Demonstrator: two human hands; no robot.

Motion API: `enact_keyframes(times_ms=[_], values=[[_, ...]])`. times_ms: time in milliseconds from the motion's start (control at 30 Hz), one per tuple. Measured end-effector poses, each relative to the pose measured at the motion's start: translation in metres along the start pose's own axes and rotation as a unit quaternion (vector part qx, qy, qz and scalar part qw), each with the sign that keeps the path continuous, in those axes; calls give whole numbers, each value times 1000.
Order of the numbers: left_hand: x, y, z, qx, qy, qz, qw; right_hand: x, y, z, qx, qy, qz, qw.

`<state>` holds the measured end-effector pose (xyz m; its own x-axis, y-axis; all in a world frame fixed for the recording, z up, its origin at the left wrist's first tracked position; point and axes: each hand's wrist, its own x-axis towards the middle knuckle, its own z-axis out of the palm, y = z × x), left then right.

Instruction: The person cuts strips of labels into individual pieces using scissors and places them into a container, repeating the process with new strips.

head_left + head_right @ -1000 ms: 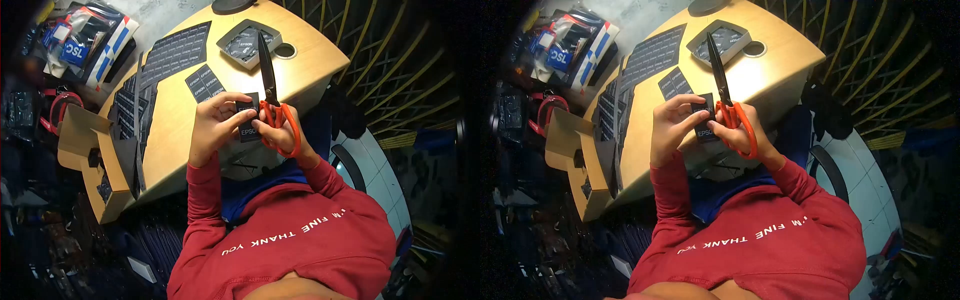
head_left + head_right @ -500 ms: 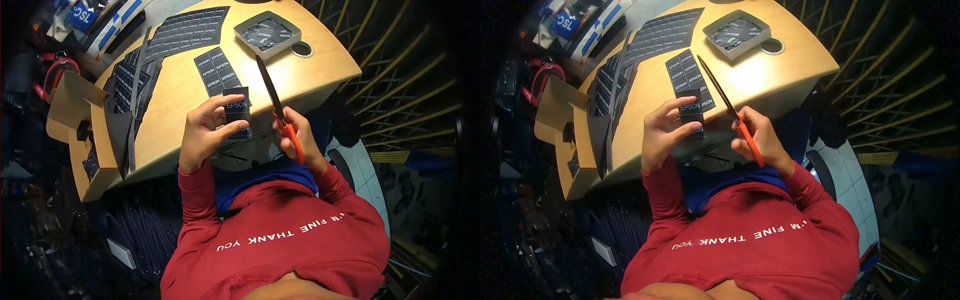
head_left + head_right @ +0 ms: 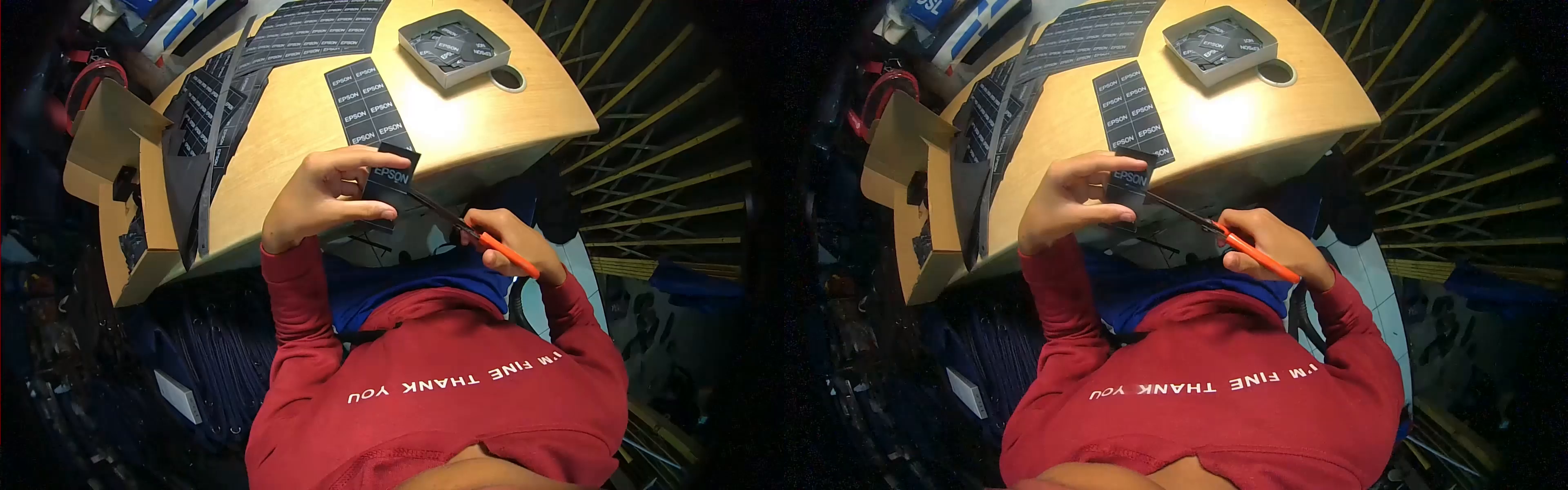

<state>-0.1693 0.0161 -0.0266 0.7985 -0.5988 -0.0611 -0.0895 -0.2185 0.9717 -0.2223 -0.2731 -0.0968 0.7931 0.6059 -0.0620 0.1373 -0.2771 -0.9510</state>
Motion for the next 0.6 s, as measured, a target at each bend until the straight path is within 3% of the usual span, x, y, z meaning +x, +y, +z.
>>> enact_keyframes(times_ms=[67,133,233,600], values=[[2,-3,1,15,-18,-40,999,2,2,-5,0,-37,-28,999],[7,-12,2,6,-41,62,997,4,1,-6,2,-43,-26,999],[9,-15,2,-2,-55,71,996,6,-2,-5,9,-44,-19,999],[13,-13,0,-17,-90,32,995,11,0,-6,26,-60,-22,998]])
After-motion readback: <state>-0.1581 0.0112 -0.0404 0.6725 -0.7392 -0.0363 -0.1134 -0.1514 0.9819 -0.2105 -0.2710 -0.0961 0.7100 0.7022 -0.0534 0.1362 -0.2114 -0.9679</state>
